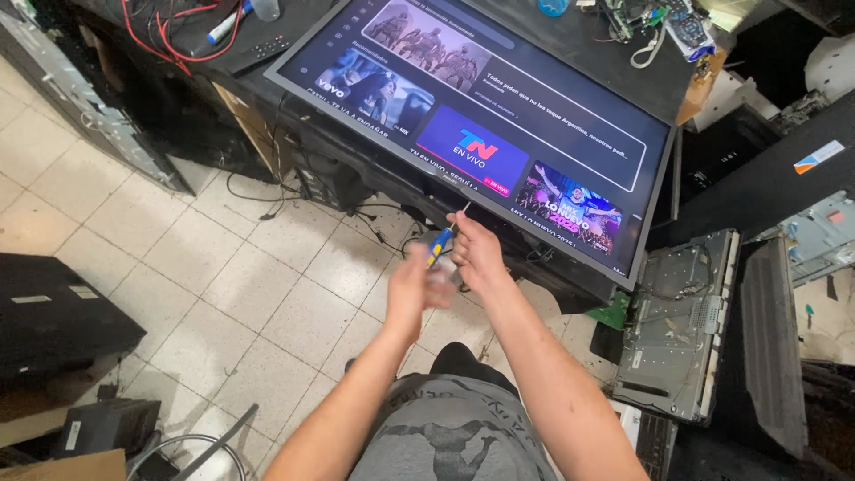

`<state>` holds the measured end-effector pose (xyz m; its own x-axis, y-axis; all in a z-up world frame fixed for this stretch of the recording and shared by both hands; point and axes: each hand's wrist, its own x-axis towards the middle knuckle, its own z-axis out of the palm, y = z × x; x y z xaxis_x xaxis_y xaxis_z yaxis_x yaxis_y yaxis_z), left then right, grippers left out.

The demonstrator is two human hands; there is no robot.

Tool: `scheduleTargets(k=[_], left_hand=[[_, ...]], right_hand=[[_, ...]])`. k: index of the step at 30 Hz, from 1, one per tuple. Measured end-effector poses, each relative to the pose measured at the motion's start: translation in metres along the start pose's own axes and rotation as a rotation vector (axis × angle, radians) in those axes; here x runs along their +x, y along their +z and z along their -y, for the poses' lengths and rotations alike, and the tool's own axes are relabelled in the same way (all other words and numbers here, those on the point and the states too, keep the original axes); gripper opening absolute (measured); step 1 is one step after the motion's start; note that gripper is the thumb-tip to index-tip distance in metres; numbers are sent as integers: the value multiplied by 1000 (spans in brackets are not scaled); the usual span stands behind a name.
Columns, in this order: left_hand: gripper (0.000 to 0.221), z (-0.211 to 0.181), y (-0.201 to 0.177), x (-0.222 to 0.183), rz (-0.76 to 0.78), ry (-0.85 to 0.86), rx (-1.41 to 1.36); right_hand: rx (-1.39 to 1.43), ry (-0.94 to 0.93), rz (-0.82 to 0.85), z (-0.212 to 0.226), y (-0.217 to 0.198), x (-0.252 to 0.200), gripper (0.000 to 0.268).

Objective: Using a screwdriver to repair or assemble a television set on a workbench

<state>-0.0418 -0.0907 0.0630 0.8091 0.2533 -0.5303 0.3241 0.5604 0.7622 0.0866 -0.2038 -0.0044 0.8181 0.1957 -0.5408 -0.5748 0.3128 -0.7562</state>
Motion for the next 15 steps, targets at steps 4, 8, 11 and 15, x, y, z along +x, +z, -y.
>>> scheduleTargets(k=[4, 8, 11, 15], left_hand=[[91, 34, -19, 38, 143, -259, -220], [31, 19, -9, 21, -91, 296, 392], [52, 16, -10, 11, -163, 681, 867], [85, -8, -4, 1, 53, -44, 109]], right_hand=[[32, 26, -3, 6, 11, -13, 32], [-5, 37, -38, 2, 8, -9, 36], [-1, 35, -27, -6, -1, 6, 33], [30, 14, 2, 1, 1, -2, 32]])
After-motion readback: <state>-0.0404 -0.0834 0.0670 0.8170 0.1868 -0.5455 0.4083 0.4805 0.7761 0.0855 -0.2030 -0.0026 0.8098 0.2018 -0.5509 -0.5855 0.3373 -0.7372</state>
